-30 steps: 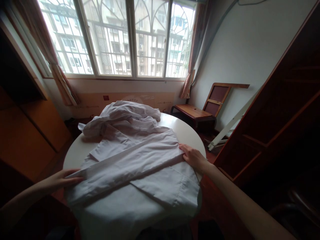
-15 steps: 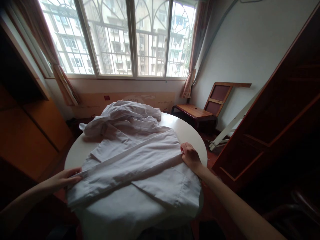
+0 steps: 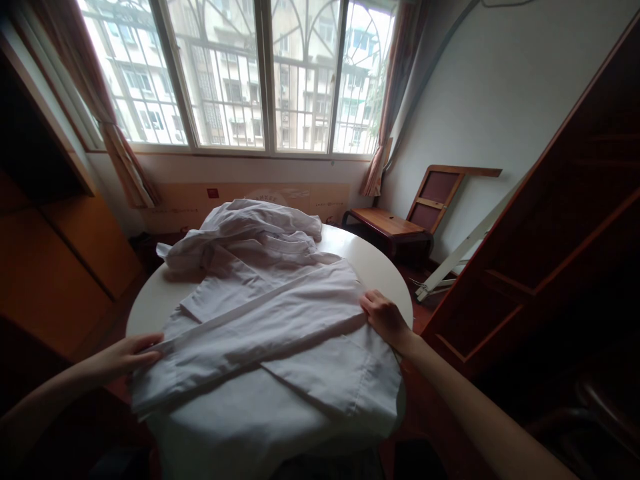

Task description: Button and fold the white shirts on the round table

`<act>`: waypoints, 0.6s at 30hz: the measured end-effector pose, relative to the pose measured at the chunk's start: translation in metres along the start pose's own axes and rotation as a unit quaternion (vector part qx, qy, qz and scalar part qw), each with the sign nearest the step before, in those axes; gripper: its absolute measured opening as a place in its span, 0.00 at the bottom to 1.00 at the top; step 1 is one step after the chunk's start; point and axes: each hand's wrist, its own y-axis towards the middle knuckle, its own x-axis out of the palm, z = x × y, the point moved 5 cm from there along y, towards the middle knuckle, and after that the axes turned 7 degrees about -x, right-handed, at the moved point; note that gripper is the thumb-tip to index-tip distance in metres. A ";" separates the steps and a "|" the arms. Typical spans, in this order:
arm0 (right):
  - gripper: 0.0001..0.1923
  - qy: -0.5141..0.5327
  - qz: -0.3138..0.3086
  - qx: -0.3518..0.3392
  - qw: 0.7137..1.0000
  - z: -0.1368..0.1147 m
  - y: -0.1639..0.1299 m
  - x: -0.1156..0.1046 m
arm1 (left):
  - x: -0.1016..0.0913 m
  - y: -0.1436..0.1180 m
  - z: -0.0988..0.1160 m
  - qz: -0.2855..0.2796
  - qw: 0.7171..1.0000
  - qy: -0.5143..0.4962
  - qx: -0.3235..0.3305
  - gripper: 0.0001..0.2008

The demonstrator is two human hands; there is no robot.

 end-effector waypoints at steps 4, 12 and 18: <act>0.10 0.087 -0.112 -0.003 0.990 0.003 0.009 -0.002 | -0.001 0.000 -0.003 -0.003 1.000 0.009 -0.012 0.17; 0.10 0.242 -0.203 0.033 0.948 0.053 0.068 -0.008 | -0.006 0.006 -0.010 0.028 0.999 -0.001 -0.035 0.14; 0.14 0.172 -0.129 0.083 0.973 0.081 0.125 0.026 | -0.006 0.006 -0.013 0.036 0.999 0.009 -0.039 0.15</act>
